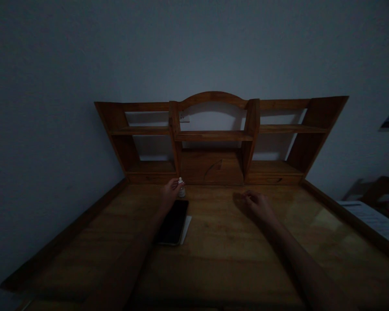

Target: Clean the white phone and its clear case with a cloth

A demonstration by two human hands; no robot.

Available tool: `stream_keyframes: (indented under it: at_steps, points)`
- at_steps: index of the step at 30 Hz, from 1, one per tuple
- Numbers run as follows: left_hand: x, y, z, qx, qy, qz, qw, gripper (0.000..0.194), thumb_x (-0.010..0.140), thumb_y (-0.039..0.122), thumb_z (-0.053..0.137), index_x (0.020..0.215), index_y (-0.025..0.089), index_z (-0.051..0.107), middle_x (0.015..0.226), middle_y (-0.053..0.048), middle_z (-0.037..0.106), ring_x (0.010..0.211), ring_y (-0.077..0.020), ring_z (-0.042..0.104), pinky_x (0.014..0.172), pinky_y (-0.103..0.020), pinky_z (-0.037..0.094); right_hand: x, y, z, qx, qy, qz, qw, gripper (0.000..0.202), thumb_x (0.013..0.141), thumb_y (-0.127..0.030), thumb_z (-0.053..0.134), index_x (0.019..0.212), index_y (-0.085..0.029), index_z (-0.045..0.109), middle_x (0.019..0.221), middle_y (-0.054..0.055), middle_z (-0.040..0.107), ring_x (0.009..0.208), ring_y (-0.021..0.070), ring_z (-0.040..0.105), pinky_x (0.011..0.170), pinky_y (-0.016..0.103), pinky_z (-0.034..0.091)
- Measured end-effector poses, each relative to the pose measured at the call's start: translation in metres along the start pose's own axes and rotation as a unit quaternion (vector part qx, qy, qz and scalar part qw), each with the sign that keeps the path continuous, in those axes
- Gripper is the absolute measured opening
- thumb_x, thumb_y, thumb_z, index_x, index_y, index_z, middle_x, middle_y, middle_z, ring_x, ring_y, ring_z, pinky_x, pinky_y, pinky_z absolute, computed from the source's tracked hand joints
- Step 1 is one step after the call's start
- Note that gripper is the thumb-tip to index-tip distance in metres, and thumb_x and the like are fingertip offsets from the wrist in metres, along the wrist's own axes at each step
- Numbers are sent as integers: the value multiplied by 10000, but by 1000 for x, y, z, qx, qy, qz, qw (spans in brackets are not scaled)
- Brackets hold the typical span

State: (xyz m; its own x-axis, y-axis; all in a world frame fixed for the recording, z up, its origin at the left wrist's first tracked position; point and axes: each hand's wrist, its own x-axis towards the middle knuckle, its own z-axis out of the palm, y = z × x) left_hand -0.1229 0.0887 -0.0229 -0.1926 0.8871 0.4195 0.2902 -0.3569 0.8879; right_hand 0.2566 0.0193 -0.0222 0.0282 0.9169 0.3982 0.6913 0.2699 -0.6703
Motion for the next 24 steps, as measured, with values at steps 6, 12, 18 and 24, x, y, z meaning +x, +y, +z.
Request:
stream_keyframes:
  at_steps: [6,12,18,24]
  points:
    - [-2,2,1,-9,-10,3,1000,496,742,371,730,1174,185,572,1115,-112,701,1026,-223,674,941,-379,508,0,0,-2,8,0,-9,1000,258,849,-346,534,902,-204,742,866,89,762,776,252,703,677,315,485]
    - [-12,63,-17,92,116,118,982,383,883,424,555,1201,210,572,1237,-96,633,1178,-226,577,1041,-363,409,3,1,-8,14,57,24,998,365,894,-433,489,965,-171,733,850,107,754,745,248,695,657,308,477]
    - [-50,102,20,196,-58,159,966,259,911,384,470,704,235,511,716,-5,557,700,-162,535,726,-280,407,6,0,-15,12,99,58,993,613,916,-640,387,629,-161,642,545,72,620,515,202,586,489,282,353]
    - [-79,59,59,219,-258,131,932,267,807,185,481,549,222,419,530,8,415,521,-148,383,595,-300,260,3,1,-7,-2,87,55,995,626,900,-650,411,472,-197,463,433,4,428,416,136,411,454,281,233]
